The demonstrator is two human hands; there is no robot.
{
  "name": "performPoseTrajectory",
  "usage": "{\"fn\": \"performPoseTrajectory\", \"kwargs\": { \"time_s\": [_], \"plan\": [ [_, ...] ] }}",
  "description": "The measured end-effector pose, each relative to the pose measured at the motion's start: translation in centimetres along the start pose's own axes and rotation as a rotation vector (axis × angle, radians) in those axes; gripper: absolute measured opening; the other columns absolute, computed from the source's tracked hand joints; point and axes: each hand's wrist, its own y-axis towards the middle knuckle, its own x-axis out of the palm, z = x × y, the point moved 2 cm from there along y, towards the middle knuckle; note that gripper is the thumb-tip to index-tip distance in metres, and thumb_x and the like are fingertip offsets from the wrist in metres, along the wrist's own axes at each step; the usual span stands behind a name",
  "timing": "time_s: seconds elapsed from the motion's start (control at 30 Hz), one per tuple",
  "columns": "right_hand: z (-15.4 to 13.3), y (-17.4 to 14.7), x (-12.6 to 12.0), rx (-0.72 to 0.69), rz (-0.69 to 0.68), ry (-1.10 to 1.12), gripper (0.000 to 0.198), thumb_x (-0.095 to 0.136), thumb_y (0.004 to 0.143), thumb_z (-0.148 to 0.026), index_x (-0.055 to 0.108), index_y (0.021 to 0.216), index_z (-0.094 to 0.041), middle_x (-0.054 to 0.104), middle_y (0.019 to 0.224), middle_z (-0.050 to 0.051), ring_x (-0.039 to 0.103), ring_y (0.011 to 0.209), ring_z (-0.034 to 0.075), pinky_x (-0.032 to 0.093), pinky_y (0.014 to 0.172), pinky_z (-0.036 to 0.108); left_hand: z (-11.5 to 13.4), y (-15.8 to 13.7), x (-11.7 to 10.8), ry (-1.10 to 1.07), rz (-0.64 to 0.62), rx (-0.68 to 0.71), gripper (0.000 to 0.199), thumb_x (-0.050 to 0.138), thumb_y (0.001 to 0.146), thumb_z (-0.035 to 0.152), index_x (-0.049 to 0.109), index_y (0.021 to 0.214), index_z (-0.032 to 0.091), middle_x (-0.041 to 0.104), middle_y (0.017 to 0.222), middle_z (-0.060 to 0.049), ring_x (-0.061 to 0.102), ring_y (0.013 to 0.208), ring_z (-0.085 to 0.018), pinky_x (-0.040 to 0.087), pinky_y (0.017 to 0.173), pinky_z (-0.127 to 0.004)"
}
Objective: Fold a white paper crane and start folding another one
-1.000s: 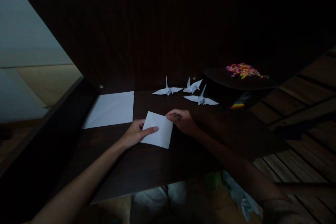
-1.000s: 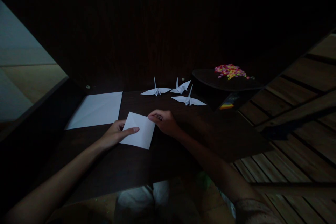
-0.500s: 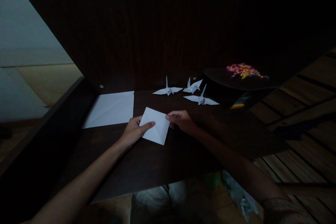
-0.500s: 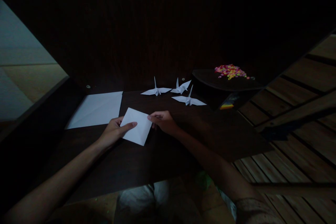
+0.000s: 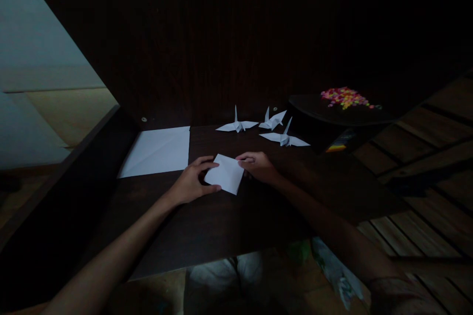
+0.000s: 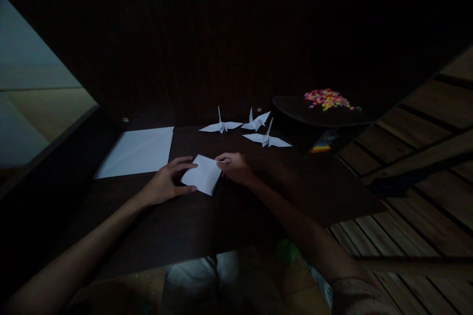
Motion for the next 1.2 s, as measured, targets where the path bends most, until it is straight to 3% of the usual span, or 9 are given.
{"fn": "performPoseTrajectory", "kwargs": {
  "time_s": [0.1,0.2,0.4,0.5,0.63,0.73,0.9,1.0,1.2],
  "plan": [
    [0.1,0.0,-0.2,-0.109,0.007,-0.239,0.017,0.062,0.078,-0.024,0.074,0.087,-0.018,0.066,0.063,0.0,0.057,0.051,0.011,0.041,0.045,0.021,0.5,-0.2,0.0,0.253,-0.028,0.133,0.061,0.078,0.07,0.047,0.063,0.125,0.027,0.044,0.145,-0.011,0.042,0.127,-0.035,0.036,0.104,-0.056],
    [-0.3,-0.2,-0.2,-0.252,0.012,-0.437,0.015,0.063,0.077,-0.023,0.076,0.084,-0.02,0.067,0.065,0.0,0.057,0.059,0.012,0.042,0.056,0.024,0.8,-0.4,0.4,0.337,-0.125,0.257,0.057,0.072,0.077,0.049,0.06,0.129,0.028,0.05,0.142,-0.01,0.04,0.127,-0.034,0.033,0.104,-0.055],
    [-0.8,-0.4,-0.1,-0.27,-0.045,-0.536,0.019,0.058,0.084,-0.025,0.077,0.086,-0.02,0.07,0.074,0.002,0.057,0.063,0.014,0.043,0.065,0.029,1.1,-0.5,0.8,0.446,-0.186,0.31,0.053,0.061,0.086,0.051,0.056,0.133,0.027,0.052,0.141,-0.009,0.041,0.127,-0.035,0.033,0.102,-0.055],
    [-0.8,-0.4,-0.1,-0.37,0.018,-0.602,0.015,0.062,0.083,-0.023,0.077,0.082,-0.021,0.07,0.083,0.005,0.058,0.077,0.018,0.045,0.076,0.034,1.3,-0.6,0.8,0.48,-0.18,0.333,0.052,0.058,0.088,0.05,0.056,0.133,0.025,0.052,0.141,-0.009,0.044,0.125,-0.034,0.033,0.102,-0.054],
    [-0.8,-0.4,0.0,-0.536,0.076,-0.527,0.014,0.065,0.084,-0.03,0.076,0.085,-0.022,0.068,0.103,0.008,0.056,0.101,0.023,0.043,0.09,0.042,1.2,-0.5,0.8,0.525,-0.157,0.388,0.04,0.047,0.096,0.04,0.059,0.129,0.021,0.056,0.137,-0.01,0.046,0.124,-0.031,0.035,0.102,-0.05],
    [-1.1,-0.7,0.0,-0.627,-0.059,-0.34,0.028,0.054,0.092,-0.041,0.074,0.1,-0.022,0.069,0.11,0.009,0.055,0.113,0.024,0.041,0.1,0.044,1.2,-0.3,0.9,0.545,-0.151,0.417,0.036,0.04,0.1,0.034,0.062,0.124,0.018,0.063,0.128,-0.011,0.053,0.116,-0.028,0.039,0.099,-0.046],
    [-1.0,-1.4,0.3,-0.609,-0.313,-0.29,0.047,0.057,0.088,-0.053,0.064,0.121,-0.02,0.063,0.127,0.011,0.057,0.119,0.025,0.041,0.103,0.042,1.4,-0.3,0.9,0.569,-0.094,0.431,0.031,0.036,0.1,0.027,0.061,0.114,0.015,0.068,0.107,-0.011,0.062,0.098,-0.023,0.047,0.092,-0.039],
    [-0.5,-1.4,0.7,-0.554,-0.307,-0.459,0.052,0.07,0.08,-0.046,0.062,0.124,-0.022,0.062,0.13,0.01,0.055,0.123,0.027,0.039,0.106,0.044,1.3,-0.4,0.7,0.606,-0.066,0.412,0.028,0.034,0.1,0.025,0.057,0.112,0.014,0.067,0.097,-0.011,0.063,0.088,-0.022,0.05,0.086,-0.037],
    [-0.3,-1.2,0.8,-0.508,-0.218,-0.56,0.036,0.061,0.087,-0.026,0.062,0.123,-0.024,0.068,0.119,0.006,0.063,0.109,0.022,0.042,0.099,0.04,1.0,-0.3,0.6,0.559,-0.026,0.375,0.026,0.037,0.099,0.025,0.05,0.119,0.016,0.066,0.109,-0.011,0.066,0.096,-0.022,0.052,0.089,-0.036]
  ]
}}
